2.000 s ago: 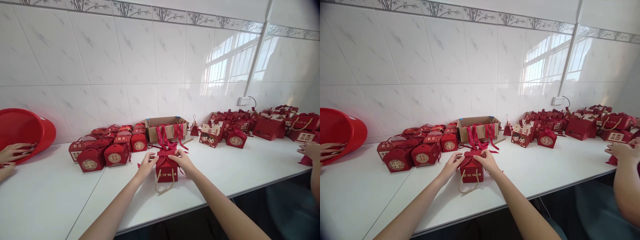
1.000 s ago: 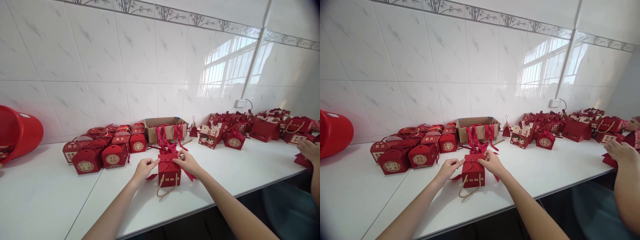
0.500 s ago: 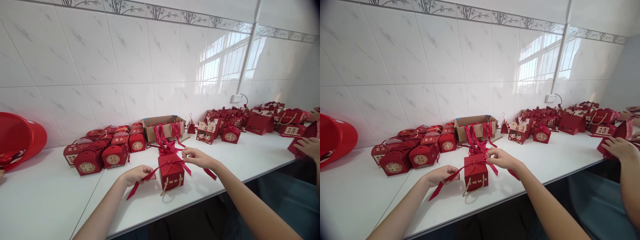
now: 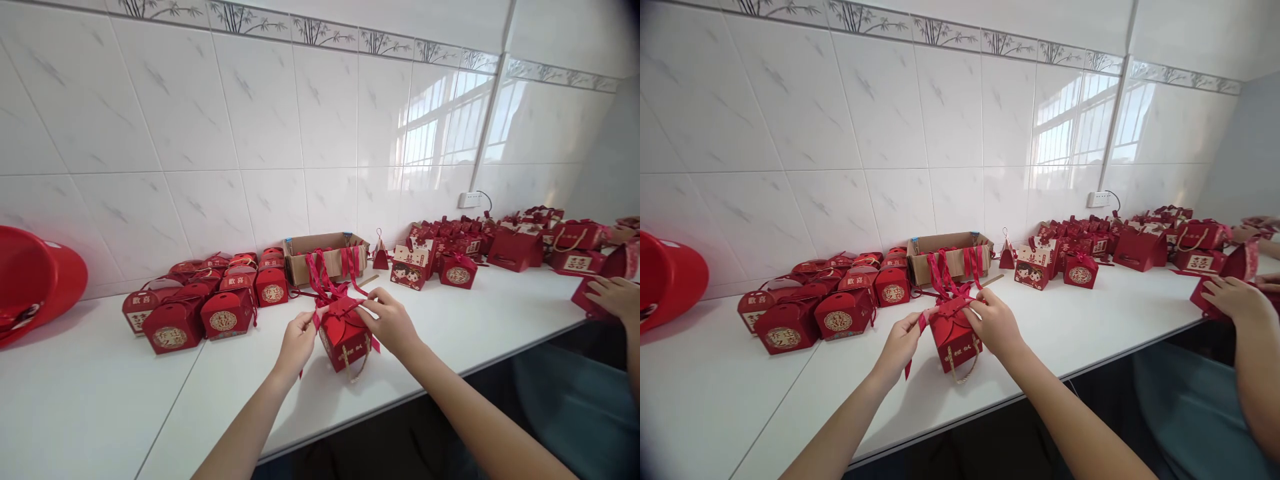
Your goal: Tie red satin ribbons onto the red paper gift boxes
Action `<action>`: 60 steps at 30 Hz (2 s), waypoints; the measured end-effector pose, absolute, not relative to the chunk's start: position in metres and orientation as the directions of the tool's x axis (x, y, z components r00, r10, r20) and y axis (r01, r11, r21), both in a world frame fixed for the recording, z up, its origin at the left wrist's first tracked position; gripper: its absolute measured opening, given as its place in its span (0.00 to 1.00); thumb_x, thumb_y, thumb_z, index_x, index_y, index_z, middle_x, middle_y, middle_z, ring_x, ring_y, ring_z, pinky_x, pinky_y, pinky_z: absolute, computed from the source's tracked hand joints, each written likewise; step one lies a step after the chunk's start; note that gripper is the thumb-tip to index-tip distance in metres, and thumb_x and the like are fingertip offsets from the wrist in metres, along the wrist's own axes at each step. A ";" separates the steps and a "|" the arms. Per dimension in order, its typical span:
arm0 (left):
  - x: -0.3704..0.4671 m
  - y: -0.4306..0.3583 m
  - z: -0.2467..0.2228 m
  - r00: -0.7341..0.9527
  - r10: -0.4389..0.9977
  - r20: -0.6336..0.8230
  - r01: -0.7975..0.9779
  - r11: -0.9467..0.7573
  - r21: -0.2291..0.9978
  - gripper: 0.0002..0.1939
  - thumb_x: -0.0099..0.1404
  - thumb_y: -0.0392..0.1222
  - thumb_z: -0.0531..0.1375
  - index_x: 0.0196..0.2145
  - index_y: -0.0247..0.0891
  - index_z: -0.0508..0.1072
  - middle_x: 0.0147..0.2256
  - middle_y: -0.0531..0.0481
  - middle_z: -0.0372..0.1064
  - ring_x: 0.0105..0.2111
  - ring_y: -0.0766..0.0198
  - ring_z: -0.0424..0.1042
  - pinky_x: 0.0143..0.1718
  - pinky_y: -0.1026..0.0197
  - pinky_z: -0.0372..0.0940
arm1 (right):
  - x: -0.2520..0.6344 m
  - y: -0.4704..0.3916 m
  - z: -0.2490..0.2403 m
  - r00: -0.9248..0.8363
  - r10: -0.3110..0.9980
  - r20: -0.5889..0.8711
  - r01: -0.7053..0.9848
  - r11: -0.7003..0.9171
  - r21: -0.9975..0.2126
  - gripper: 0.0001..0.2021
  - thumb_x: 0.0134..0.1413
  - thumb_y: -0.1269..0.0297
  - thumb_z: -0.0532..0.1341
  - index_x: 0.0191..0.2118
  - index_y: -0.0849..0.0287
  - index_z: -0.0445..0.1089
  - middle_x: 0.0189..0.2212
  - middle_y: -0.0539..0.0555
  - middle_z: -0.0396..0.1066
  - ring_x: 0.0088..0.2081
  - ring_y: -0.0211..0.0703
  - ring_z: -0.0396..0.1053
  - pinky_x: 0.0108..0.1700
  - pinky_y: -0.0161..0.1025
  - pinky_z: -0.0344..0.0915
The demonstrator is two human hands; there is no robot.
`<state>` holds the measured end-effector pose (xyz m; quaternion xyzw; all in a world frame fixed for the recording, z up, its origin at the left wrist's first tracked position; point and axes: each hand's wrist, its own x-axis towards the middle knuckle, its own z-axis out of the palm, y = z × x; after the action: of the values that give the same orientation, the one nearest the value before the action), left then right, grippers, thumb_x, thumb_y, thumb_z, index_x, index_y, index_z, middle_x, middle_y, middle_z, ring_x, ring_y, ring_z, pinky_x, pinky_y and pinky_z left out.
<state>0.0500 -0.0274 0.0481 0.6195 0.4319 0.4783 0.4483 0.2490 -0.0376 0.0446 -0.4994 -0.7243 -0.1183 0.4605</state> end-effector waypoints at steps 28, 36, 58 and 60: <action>0.053 -0.051 0.045 0.482 0.656 0.581 0.458 -0.754 0.471 0.13 0.64 0.33 0.50 0.40 0.40 0.74 0.45 0.43 0.56 0.33 0.65 0.61 0.39 0.58 0.65 | 0.233 -0.035 0.066 -0.465 0.855 0.228 0.383 0.427 -0.819 0.06 0.38 0.74 0.60 0.19 0.61 0.61 0.29 0.47 0.63 0.26 0.32 0.59 0.28 0.31 0.57; 0.044 -0.041 0.062 0.559 0.649 0.517 0.438 -0.760 0.481 0.11 0.62 0.33 0.53 0.33 0.40 0.76 0.38 0.46 0.60 0.37 0.62 0.65 0.41 0.59 0.64 | 0.239 -0.015 0.084 -0.692 0.707 0.148 0.424 0.564 -0.709 0.06 0.36 0.73 0.62 0.18 0.61 0.62 0.34 0.48 0.63 0.31 0.34 0.61 0.32 0.31 0.58; 0.042 -0.065 0.066 0.289 0.928 0.237 0.624 -0.370 0.688 0.05 0.57 0.38 0.55 0.26 0.38 0.70 0.28 0.48 0.68 0.27 0.60 0.65 0.31 0.59 0.59 | 0.237 -0.032 0.072 -0.417 0.796 0.439 0.762 0.569 -0.308 0.07 0.47 0.77 0.54 0.24 0.59 0.58 0.27 0.50 0.60 0.27 0.36 0.56 0.31 0.33 0.54; 0.039 -0.065 0.067 0.290 0.922 0.257 0.618 -0.386 0.685 0.06 0.57 0.40 0.56 0.26 0.39 0.70 0.29 0.48 0.68 0.27 0.61 0.65 0.31 0.60 0.58 | 0.238 -0.033 0.070 -0.419 0.790 0.447 0.753 0.578 -0.315 0.06 0.48 0.76 0.55 0.25 0.59 0.60 0.28 0.50 0.62 0.29 0.37 0.59 0.33 0.34 0.57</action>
<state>0.0391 -0.0650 0.0675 0.7677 0.5015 0.3216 0.2362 0.2383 -0.0328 0.0703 -0.4582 -0.8418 0.0326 0.2834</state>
